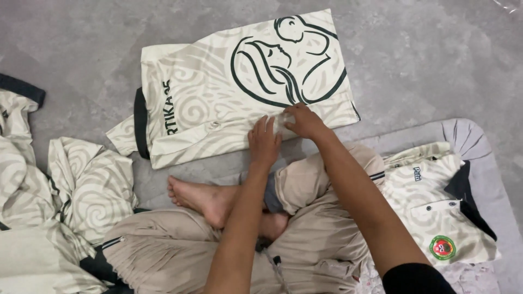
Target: A person sits on the floor and carefully folds a patterned shirt into a neat rectangle.
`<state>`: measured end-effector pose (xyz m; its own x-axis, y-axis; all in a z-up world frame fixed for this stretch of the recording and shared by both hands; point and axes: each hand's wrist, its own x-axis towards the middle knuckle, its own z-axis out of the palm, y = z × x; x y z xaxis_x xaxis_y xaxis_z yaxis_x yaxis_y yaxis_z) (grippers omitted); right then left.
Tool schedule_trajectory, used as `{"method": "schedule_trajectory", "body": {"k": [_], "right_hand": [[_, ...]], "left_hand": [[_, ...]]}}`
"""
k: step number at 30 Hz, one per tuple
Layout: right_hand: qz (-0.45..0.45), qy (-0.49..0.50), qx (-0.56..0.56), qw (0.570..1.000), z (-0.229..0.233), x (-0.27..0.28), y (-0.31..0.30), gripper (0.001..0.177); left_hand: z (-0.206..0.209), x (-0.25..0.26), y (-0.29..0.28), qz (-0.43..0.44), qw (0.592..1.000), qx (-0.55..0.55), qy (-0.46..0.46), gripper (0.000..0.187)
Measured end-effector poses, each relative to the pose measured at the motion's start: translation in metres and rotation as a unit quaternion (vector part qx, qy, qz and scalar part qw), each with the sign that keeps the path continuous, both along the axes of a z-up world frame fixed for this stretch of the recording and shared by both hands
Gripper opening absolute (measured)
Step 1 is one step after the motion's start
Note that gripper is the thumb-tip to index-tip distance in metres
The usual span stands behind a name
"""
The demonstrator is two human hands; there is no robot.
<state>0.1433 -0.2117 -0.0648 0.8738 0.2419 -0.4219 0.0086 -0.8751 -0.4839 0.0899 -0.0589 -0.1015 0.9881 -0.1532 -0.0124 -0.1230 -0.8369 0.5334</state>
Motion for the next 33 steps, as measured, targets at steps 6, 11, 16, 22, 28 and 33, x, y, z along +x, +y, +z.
{"method": "schedule_trajectory", "body": {"k": [6,11,16,22,28,33], "right_hand": [[-0.047,-0.006,0.080,0.996,0.005,0.013,-0.011,0.040],[-0.019,0.016,0.089,0.996,-0.006,0.020,-0.014,0.044],[-0.056,0.024,0.152,0.986,0.046,0.024,-0.059,0.047],[-0.264,-0.085,0.049,0.959,-0.012,0.042,-0.153,0.039],[-0.343,-0.044,0.022,0.938,-0.047,0.020,-0.164,0.021],[-0.368,-0.042,0.009,0.929,-0.022,0.025,-0.151,0.028]], "left_hand": [[0.000,-0.004,0.019,-0.012,0.998,0.036,-0.050,0.045],[0.006,-0.002,0.012,-0.032,0.998,0.058,-0.001,0.049],[0.004,-0.003,0.012,-0.036,0.997,0.067,0.019,0.051],[0.005,0.001,0.008,-0.033,0.997,0.063,0.020,0.054],[0.006,-0.003,0.009,-0.039,0.998,0.040,0.038,0.059],[-0.006,0.002,0.008,-0.048,0.998,0.036,0.010,0.059]]}}
